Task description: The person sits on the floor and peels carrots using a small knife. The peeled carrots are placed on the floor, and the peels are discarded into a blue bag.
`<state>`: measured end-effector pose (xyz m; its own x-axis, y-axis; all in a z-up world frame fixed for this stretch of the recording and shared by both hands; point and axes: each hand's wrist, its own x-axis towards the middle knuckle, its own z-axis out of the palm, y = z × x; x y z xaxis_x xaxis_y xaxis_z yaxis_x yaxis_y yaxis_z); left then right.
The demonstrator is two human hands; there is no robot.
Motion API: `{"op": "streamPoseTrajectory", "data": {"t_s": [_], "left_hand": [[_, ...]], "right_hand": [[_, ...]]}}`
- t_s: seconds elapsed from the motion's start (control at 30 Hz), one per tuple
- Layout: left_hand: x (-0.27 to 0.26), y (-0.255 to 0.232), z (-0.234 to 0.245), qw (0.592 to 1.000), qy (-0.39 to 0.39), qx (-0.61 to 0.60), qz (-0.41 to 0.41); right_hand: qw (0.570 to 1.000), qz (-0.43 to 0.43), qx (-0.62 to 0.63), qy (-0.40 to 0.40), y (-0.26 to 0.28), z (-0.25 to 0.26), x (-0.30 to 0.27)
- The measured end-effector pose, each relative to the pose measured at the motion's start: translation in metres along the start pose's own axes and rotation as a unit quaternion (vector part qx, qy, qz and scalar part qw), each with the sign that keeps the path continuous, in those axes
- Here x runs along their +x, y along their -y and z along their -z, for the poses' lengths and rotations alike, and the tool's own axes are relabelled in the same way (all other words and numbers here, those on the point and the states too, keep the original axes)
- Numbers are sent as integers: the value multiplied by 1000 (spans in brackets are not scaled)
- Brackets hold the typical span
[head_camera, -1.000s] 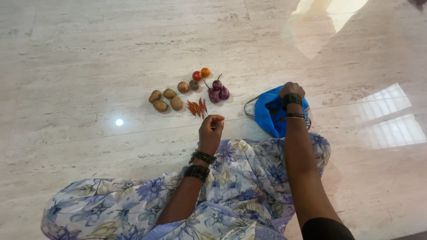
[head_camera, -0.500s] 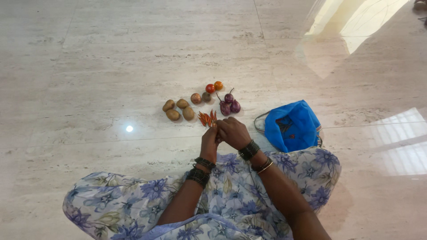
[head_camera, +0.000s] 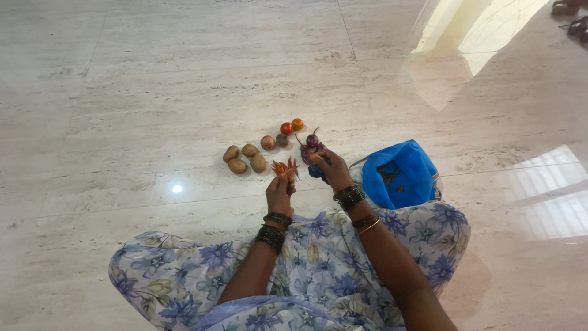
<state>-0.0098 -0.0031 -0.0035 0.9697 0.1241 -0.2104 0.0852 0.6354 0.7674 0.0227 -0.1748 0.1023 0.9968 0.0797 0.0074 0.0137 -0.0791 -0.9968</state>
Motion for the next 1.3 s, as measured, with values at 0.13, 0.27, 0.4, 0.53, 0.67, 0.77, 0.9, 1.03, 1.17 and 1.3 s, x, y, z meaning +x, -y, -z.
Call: {"op": "streamPoseTrajectory", "data": {"t_s": [0.13, 0.27, 0.4, 0.53, 0.67, 0.77, 0.9, 1.03, 1.17, 1.3], "left_hand": [[11, 22, 5, 999, -5, -32, 39], [14, 30, 12, 996, 17, -69, 49], [11, 27, 18, 994, 34, -57, 83], [7, 26, 9, 995, 42, -43, 79], [7, 15, 9, 998, 5, -33, 51], [9, 2, 13, 992, -70, -47, 93], [5, 6, 8, 995, 34, -82, 52], [3, 11, 0, 997, 68, 28, 2], [0, 11, -3, 997, 62, 36, -11], [3, -2, 1, 997, 20, -68, 14]], "right_hand": [[998, 28, -37, 38, -5, -15, -15], [916, 275, -291, 31, -5, -41, -31], [919, 261, -296, -16, -3, -49, -31], [919, 263, -287, -61, 2, -46, -22], [914, 270, -301, -22, 5, -57, -31], [908, 293, -298, 28, 9, -58, -36], [926, 282, -250, -13, 14, -54, -37], [917, 309, -248, -47, 19, -44, -35], [927, 294, -229, -39, 21, -46, -37], [929, 287, -235, 7, 21, -51, -36]]}}
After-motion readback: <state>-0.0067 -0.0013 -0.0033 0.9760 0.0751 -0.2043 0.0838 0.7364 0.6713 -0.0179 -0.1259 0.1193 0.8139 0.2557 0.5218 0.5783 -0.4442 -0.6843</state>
